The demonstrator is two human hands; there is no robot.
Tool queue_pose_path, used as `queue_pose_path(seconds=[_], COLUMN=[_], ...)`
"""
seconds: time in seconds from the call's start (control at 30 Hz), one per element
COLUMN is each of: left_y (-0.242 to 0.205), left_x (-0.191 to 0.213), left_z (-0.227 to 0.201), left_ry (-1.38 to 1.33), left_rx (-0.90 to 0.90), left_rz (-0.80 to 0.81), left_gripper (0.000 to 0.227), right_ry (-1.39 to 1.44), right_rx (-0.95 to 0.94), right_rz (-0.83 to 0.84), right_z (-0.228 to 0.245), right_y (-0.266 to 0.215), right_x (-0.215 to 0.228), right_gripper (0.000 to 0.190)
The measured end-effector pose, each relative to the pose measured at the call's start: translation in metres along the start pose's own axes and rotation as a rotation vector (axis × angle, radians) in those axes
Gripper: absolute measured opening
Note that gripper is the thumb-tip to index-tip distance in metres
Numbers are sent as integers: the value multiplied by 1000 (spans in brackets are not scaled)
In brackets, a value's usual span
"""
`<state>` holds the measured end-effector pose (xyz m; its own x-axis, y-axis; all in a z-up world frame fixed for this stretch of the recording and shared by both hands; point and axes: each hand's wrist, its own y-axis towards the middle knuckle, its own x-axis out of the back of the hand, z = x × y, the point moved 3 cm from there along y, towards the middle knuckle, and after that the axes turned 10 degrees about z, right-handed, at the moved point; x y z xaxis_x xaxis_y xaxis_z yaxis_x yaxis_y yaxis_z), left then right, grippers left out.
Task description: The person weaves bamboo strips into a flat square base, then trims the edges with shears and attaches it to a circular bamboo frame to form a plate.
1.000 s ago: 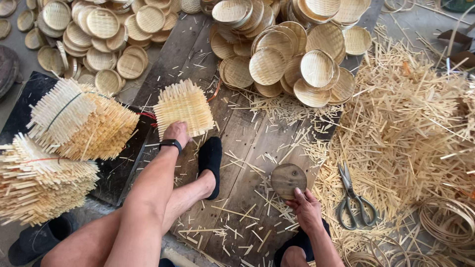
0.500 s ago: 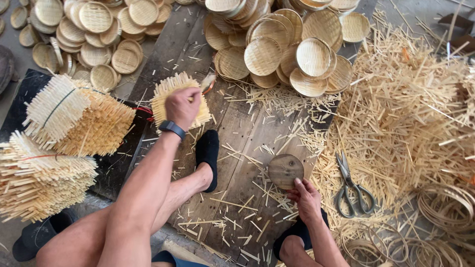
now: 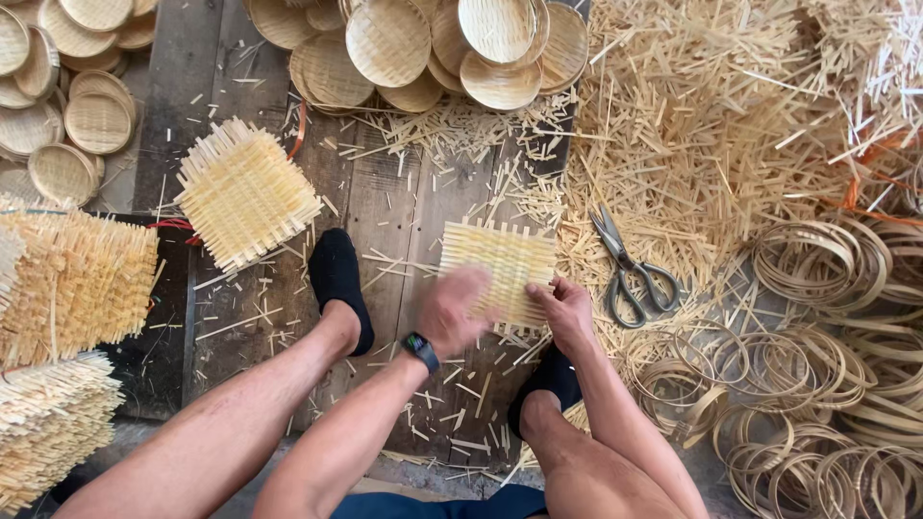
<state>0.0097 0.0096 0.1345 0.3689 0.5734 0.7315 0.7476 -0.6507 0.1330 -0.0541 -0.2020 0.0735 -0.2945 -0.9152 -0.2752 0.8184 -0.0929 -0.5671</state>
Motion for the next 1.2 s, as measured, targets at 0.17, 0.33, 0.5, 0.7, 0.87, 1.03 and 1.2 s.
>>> queue_pose_path(seconds=[0.17, 0.33, 0.5, 0.7, 0.87, 1.03, 1.2], left_y=[10, 3, 1, 5, 11, 40, 92], left_x=[-22, -46, -39, -29, -4, 45, 39], left_z=[96, 115, 112, 104, 93, 21, -76], left_ry=[-751, -1020, -1002, -939, -454, -48, -283], left_rx=[898, 847, 864, 845, 814, 289, -156], left_rz=[-11, 25, 60, 43, -67, -305, -44], left_gripper=[51, 30, 34, 62, 82, 56, 35], right_ry=[-61, 26, -93, -806, -1598, -1396, -209], right_rx=[30, 78, 95, 76, -391, 30, 196], right_rz=[-48, -38, -135, -615, -435, -606, 81], right_z=[1, -15, -32, 6, 12, 43, 114], right_y=[0, 6, 10, -36, -95, -119, -120], right_x=[-2, 7, 28, 152, 221, 202, 108], right_gripper=[24, 27, 30, 29, 34, 18, 15])
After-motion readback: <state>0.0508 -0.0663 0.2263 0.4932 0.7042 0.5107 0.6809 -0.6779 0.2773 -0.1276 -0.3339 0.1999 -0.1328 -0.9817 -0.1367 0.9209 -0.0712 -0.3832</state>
